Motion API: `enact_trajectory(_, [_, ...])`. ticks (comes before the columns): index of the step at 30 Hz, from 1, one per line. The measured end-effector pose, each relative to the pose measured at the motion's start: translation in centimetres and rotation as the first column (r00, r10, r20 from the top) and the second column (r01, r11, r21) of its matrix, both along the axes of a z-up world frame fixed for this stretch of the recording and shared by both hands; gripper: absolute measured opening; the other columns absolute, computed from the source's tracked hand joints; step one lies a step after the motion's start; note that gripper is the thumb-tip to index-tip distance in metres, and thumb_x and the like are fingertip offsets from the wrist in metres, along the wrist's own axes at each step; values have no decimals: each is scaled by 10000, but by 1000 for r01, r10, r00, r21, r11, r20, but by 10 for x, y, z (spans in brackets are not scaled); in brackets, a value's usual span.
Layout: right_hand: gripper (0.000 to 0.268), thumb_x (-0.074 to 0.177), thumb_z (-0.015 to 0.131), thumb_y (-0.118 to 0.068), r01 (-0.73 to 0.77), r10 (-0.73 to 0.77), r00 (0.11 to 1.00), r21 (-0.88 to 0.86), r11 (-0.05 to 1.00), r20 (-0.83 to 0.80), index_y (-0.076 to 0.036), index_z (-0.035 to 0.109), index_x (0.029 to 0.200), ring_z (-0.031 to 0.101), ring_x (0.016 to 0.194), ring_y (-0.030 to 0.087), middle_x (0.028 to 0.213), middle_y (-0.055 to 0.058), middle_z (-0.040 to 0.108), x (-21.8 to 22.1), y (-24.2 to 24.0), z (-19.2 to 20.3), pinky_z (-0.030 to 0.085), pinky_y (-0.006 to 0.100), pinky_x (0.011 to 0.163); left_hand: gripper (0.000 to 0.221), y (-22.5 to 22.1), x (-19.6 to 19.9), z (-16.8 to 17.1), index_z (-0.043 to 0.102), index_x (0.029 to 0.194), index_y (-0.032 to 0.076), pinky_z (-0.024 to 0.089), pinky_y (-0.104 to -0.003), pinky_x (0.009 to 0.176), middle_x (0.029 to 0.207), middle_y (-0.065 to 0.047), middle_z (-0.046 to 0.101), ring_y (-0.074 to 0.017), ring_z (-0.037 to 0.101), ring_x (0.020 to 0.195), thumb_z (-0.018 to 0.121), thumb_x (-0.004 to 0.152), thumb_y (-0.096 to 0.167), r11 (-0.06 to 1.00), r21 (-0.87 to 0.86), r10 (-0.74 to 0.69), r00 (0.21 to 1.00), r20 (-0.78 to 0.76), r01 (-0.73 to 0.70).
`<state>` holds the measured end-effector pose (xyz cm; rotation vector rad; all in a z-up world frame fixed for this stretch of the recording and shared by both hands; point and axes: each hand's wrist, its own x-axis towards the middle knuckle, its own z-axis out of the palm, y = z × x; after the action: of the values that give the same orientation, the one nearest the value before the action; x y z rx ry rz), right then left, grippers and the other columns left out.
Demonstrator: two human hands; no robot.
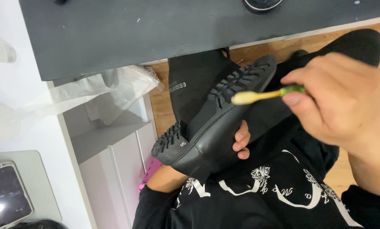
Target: Applying polish and detailing black leather boots using a brush and toothbrush.
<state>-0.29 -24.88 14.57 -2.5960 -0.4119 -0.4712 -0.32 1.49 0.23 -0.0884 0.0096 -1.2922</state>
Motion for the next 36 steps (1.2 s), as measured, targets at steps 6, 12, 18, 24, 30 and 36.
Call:
enact_trajectory(6, [102, 869, 727, 24, 69, 22, 975, 392, 917, -221, 64, 682, 952, 623, 621, 236, 777, 125, 655, -13, 31, -12, 461, 316, 554, 451, -2, -4, -6, 625, 1100, -6, 483, -463, 878, 1072, -121, 602, -252, 582, 943, 543, 1034, 432, 997, -16, 74, 990, -120, -76])
enact_trajectory(12, [129, 891, 783, 10, 64, -26, 993, 348, 935, -114, 48, 722, 997, 633, 631, 220, 799, 124, 662, -20, 27, -22, 466, 295, 572, 463, -1, -8, -15, 621, 1122, -49, 478, -448, 894, 1082, -135, 603, -250, 586, 965, 527, 1128, 403, 999, -18, 47, 991, -124, -50])
enact_trajectory(18, [137, 854, 797, 20, 113, -106, 994, 307, 945, -40, 78, 726, 957, 619, 612, 246, 738, 144, 656, -17, 26, -8, 455, 318, 535, 474, -3, -5, 4, 622, 1110, -4, 480, -452, 877, 1061, -112, 602, -236, 580, 947, 612, 943, 440, 988, -132, 68, 996, -57, -75])
enact_trajectory(24, [112, 949, 808, 24, 136, -152, 987, 238, 962, 47, 79, 733, 1012, 642, 661, 253, 784, 152, 665, -24, 4, -20, 468, 316, 599, 472, 6, 1, 9, 596, 1014, -3, 462, -400, 865, 894, -81, 571, -207, 549, 858, 587, 1007, 469, 999, 44, -19, 999, 32, 18])
enact_trajectory(30, [166, 827, 836, -8, 74, -100, 991, 253, 965, 91, 79, 741, 931, 622, 592, 262, 727, 154, 672, -17, 5, -15, 456, 322, 522, 486, 10, 4, 37, 590, 941, -10, 448, -354, 812, 794, -64, 553, -188, 527, 744, 551, 1056, 460, 994, 108, -10, 1000, 14, 9])
enact_trajectory(36, [172, 870, 859, -50, 57, -84, 990, 229, 972, 111, 52, 749, 955, 633, 606, 231, 756, 124, 694, -11, 1, -4, 461, 304, 547, 338, 13, 2, 40, 609, 1034, 59, 450, -394, 756, 873, -86, 544, -198, 530, 744, 517, 1028, 384, 981, 189, 48, 998, -42, -39])
